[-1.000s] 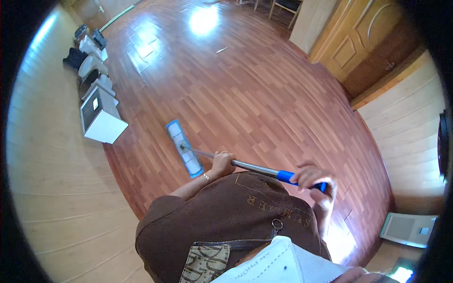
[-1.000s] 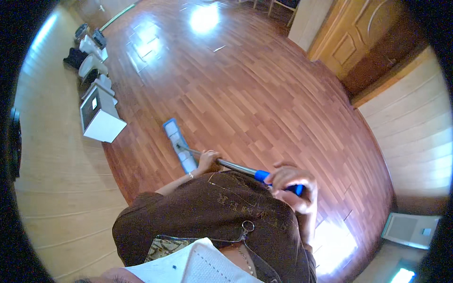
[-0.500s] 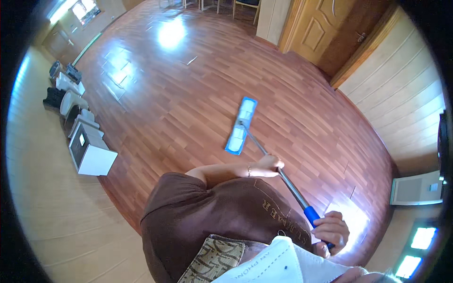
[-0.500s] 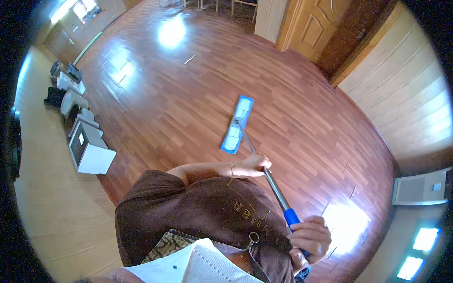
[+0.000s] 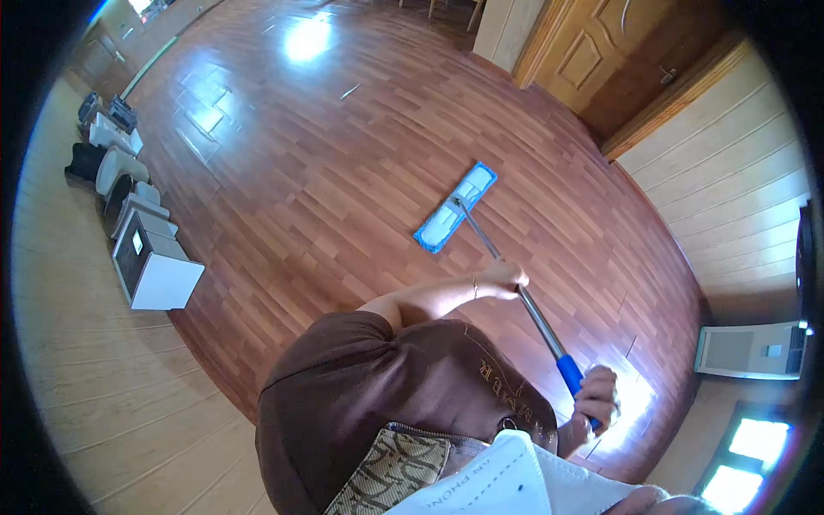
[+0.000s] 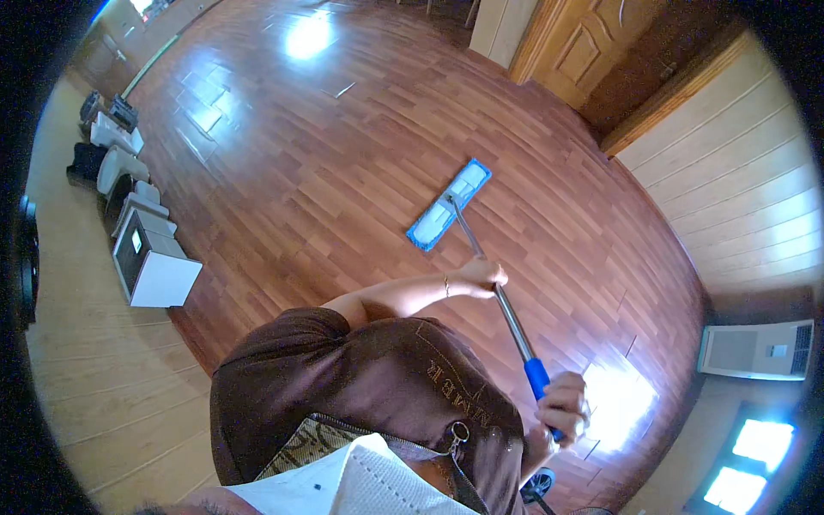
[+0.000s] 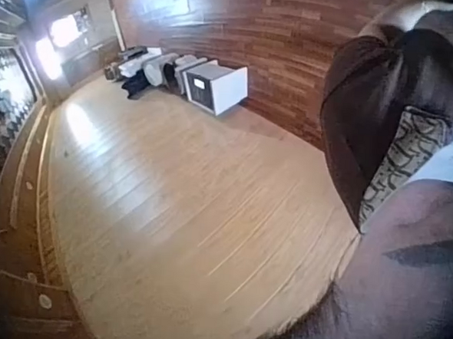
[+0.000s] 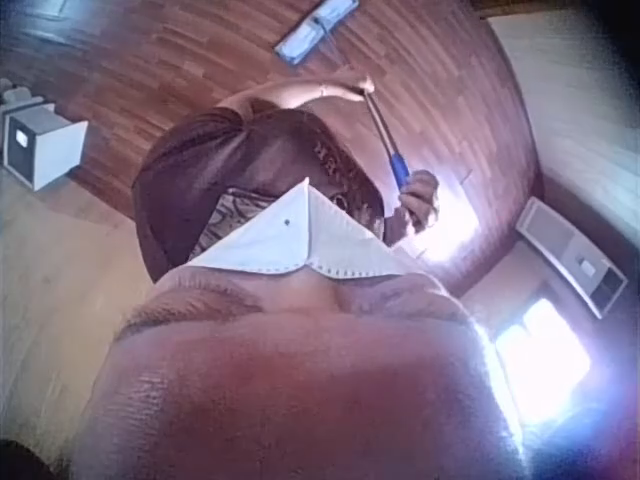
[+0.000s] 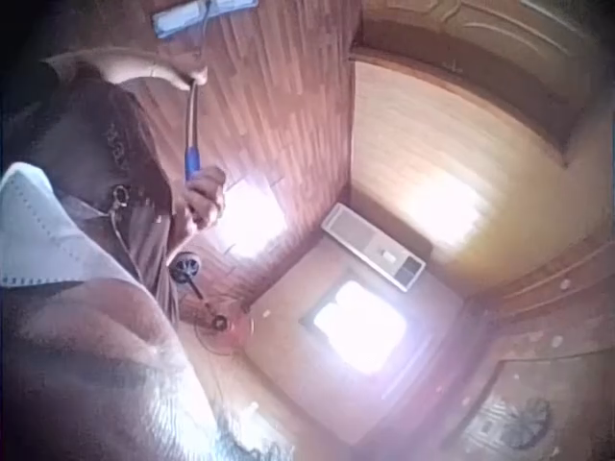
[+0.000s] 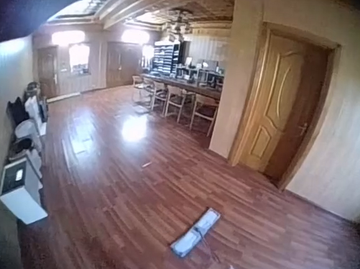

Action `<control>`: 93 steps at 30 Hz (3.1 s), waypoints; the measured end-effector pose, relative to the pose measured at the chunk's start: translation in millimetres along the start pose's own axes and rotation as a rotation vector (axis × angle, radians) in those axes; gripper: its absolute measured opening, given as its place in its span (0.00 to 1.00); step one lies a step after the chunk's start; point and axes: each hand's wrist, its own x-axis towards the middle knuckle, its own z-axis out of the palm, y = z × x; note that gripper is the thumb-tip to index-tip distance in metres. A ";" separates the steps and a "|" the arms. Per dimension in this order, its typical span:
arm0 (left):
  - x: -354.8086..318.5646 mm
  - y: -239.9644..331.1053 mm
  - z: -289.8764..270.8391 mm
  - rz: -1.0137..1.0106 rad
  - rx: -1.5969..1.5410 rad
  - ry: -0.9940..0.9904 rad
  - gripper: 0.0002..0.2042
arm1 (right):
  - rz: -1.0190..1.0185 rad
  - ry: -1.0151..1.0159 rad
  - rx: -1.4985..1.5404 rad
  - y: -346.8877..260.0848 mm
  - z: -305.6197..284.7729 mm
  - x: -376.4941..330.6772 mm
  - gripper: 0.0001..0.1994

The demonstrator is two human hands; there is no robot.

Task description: Mopping a wooden floor using a flat mop in a workshop area.

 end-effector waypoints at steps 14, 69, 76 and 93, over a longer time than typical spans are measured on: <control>-116.7 -169.8 -76.2 -0.389 0.084 0.289 0.04 | 0.319 -0.256 0.283 84.6 138.5 4.6 0.05; -375.1 250.8 71.9 -1.622 0.238 0.917 0.14 | 0.111 -1.299 1.189 -15.1 174.8 67.4 0.07; -353.0 232.7 29.3 -1.445 0.145 0.713 0.11 | -0.077 -1.111 1.097 -27.8 129.5 84.0 0.08; -313.1 99.4 -38.1 -0.907 0.104 0.563 0.03 | -0.130 -0.720 0.727 -25.4 88.9 24.9 0.24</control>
